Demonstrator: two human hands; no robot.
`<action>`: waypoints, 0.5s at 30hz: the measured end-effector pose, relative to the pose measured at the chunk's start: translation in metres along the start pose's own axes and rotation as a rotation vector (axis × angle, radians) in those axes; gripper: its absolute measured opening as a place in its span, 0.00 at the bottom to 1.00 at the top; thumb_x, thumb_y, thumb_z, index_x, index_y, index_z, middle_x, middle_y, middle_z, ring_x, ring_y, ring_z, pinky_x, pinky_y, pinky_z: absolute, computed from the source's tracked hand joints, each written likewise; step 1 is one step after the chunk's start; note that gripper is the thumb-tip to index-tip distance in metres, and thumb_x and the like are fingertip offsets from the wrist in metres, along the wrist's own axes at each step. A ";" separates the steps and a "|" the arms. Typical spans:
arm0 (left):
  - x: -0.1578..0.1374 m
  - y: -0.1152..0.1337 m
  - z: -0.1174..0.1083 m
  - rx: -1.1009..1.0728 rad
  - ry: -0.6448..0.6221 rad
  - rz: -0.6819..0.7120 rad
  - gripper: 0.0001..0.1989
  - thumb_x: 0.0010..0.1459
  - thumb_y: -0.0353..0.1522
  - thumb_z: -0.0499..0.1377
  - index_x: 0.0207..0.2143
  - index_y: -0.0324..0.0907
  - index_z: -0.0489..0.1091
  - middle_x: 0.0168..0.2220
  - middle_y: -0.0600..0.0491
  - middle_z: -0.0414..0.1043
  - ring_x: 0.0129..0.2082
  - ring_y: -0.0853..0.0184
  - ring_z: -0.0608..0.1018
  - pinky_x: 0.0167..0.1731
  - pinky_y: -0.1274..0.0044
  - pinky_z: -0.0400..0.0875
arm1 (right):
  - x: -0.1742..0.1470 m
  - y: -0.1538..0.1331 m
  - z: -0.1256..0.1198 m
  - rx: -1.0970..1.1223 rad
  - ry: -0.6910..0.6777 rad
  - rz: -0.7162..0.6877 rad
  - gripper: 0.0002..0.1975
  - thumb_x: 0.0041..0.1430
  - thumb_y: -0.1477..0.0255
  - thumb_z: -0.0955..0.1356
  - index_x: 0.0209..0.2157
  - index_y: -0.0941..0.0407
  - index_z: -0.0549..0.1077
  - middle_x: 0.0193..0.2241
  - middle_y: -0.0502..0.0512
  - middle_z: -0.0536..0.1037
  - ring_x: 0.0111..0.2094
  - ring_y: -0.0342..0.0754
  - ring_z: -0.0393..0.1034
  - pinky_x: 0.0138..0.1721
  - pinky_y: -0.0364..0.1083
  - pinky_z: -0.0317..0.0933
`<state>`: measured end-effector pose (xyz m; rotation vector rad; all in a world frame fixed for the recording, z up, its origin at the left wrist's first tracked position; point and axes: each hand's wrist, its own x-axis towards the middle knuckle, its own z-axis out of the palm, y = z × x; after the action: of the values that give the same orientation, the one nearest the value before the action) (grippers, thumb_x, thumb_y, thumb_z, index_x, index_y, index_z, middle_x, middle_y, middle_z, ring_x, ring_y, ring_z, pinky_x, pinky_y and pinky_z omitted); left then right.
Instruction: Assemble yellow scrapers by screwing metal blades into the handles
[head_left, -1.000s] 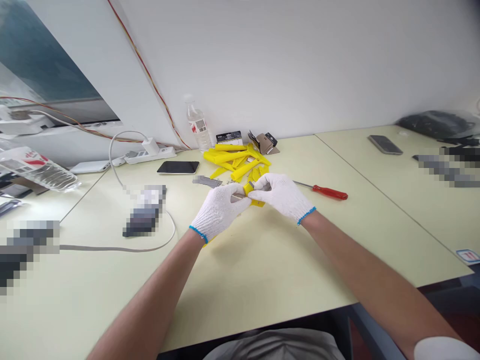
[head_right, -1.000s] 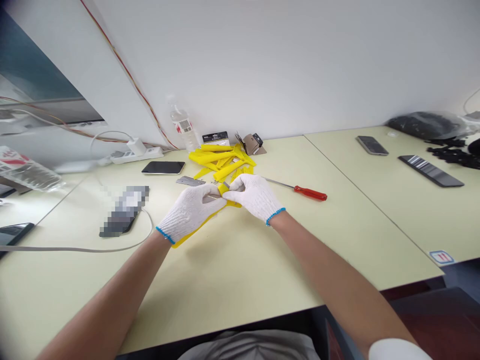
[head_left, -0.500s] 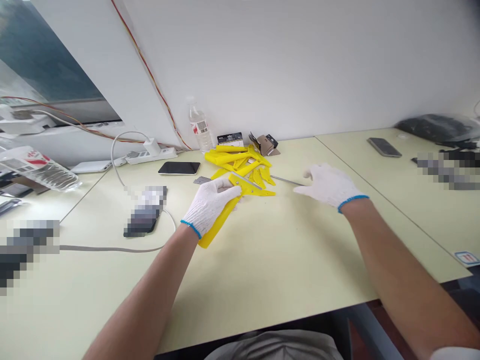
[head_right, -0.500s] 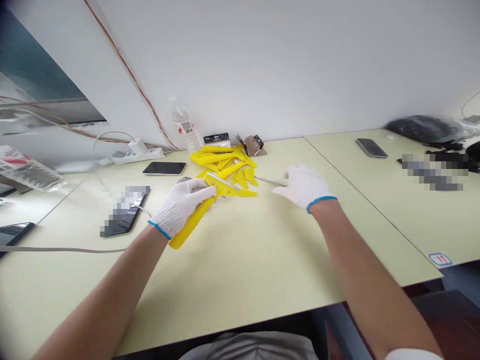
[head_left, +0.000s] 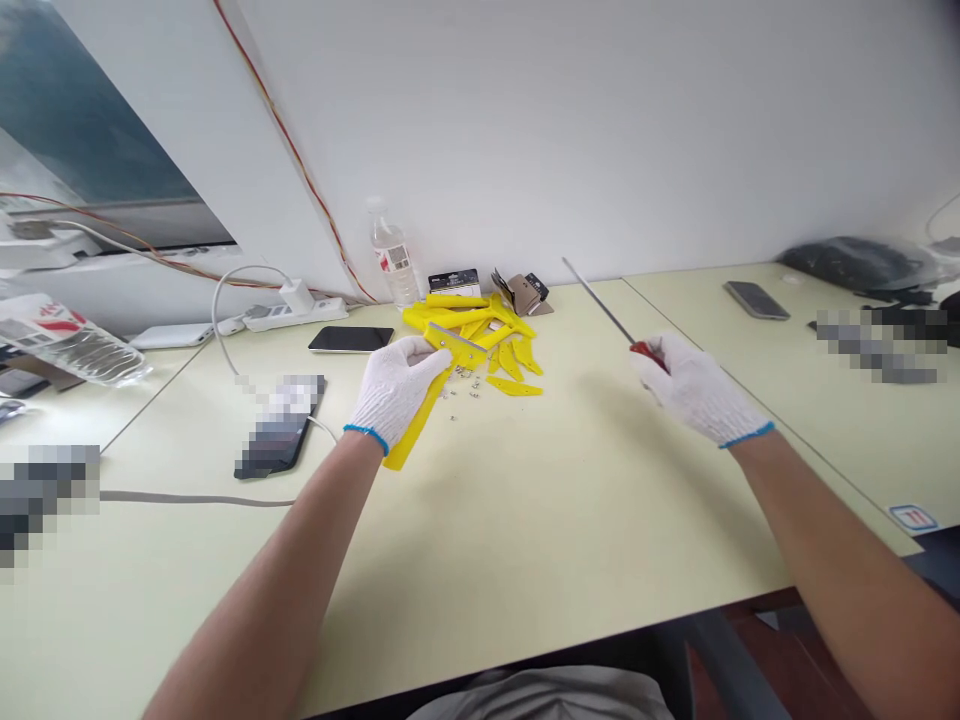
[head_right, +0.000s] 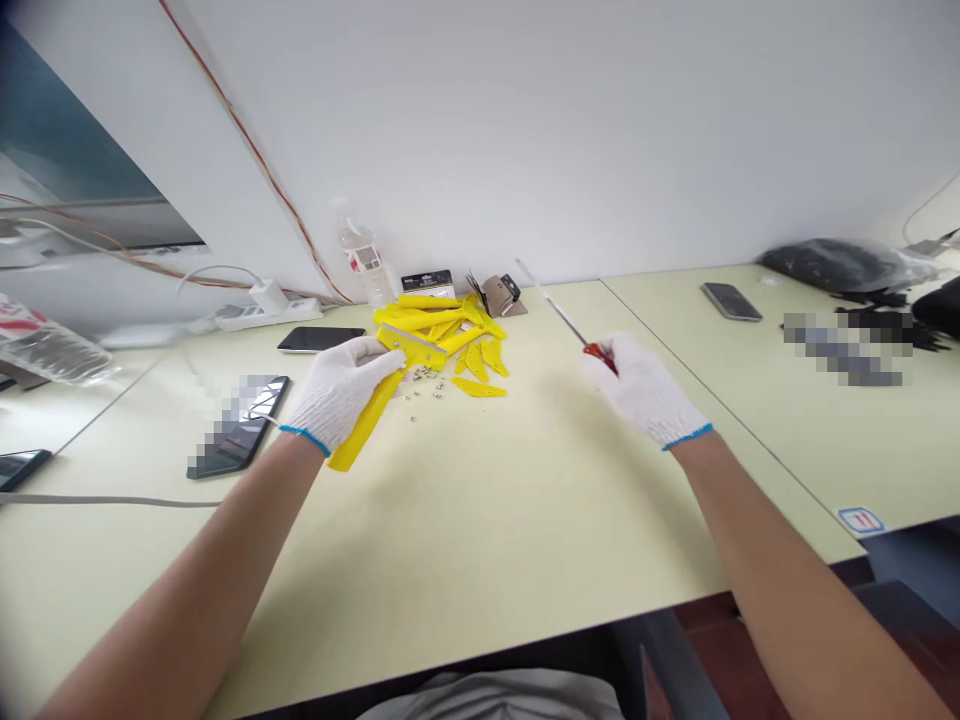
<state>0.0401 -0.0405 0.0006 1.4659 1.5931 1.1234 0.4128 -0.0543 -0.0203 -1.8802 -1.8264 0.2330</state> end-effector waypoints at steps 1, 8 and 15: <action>0.006 0.002 -0.001 0.062 0.017 0.034 0.14 0.53 0.41 0.66 0.37 0.40 0.79 0.33 0.51 0.82 0.31 0.64 0.80 0.29 0.77 0.72 | 0.001 -0.015 -0.001 0.050 0.015 -0.038 0.16 0.69 0.56 0.64 0.43 0.54 0.73 0.35 0.54 0.77 0.32 0.48 0.69 0.36 0.45 0.59; 0.041 0.002 -0.003 0.232 0.051 0.143 0.14 0.56 0.42 0.63 0.37 0.42 0.80 0.32 0.53 0.80 0.33 0.63 0.79 0.33 0.76 0.71 | 0.009 -0.082 0.046 0.263 -0.201 -0.233 0.21 0.73 0.54 0.60 0.33 0.56 0.66 0.28 0.53 0.71 0.29 0.45 0.63 0.33 0.44 0.55; 0.034 -0.009 -0.007 0.265 0.007 0.109 0.15 0.60 0.41 0.62 0.40 0.39 0.79 0.38 0.52 0.82 0.40 0.62 0.80 0.43 0.74 0.73 | -0.005 -0.071 0.093 0.413 -0.283 -0.196 0.23 0.73 0.52 0.62 0.31 0.56 0.60 0.25 0.48 0.64 0.26 0.41 0.56 0.29 0.43 0.49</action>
<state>0.0256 -0.0075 -0.0029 1.7399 1.7369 1.0059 0.3072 -0.0392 -0.0680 -1.4287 -1.9449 0.7748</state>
